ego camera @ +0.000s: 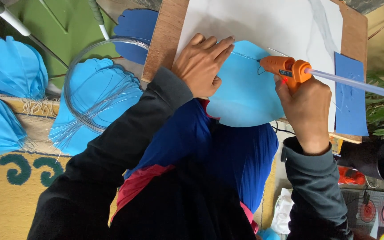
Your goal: Shaping and gluing fabric petals onto wire frames to create decorative flowers
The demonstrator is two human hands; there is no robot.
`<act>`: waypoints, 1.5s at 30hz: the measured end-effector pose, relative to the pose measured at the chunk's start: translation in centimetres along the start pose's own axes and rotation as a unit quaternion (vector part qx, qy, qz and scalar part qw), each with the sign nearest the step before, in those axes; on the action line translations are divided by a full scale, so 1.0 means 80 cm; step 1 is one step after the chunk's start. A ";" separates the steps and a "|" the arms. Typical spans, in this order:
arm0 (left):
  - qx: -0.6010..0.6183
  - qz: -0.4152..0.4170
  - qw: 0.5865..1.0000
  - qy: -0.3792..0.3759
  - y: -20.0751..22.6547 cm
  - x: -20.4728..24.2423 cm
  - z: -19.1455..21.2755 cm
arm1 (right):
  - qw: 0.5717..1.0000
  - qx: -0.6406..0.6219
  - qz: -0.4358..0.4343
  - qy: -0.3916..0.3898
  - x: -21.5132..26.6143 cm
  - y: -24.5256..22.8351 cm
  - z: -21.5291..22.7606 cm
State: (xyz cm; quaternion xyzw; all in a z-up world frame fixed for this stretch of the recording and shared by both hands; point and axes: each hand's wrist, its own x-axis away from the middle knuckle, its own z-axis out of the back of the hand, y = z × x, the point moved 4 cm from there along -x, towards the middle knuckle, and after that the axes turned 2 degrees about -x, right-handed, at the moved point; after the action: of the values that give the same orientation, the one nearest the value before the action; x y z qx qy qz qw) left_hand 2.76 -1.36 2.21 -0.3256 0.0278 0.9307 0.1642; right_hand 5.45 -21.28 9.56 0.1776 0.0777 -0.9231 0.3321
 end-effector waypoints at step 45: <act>0.013 -0.057 0.997 0.042 0.005 -0.003 0.016 | 0.894 -0.317 -0.235 0.211 0.108 0.346 0.004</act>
State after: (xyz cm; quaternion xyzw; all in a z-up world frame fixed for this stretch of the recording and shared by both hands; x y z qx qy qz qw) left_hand 2.04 -1.59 3.38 -0.3629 0.0278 0.9050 0.2202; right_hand 16.87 -47.68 5.88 0.2301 0.4739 -0.8414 0.1205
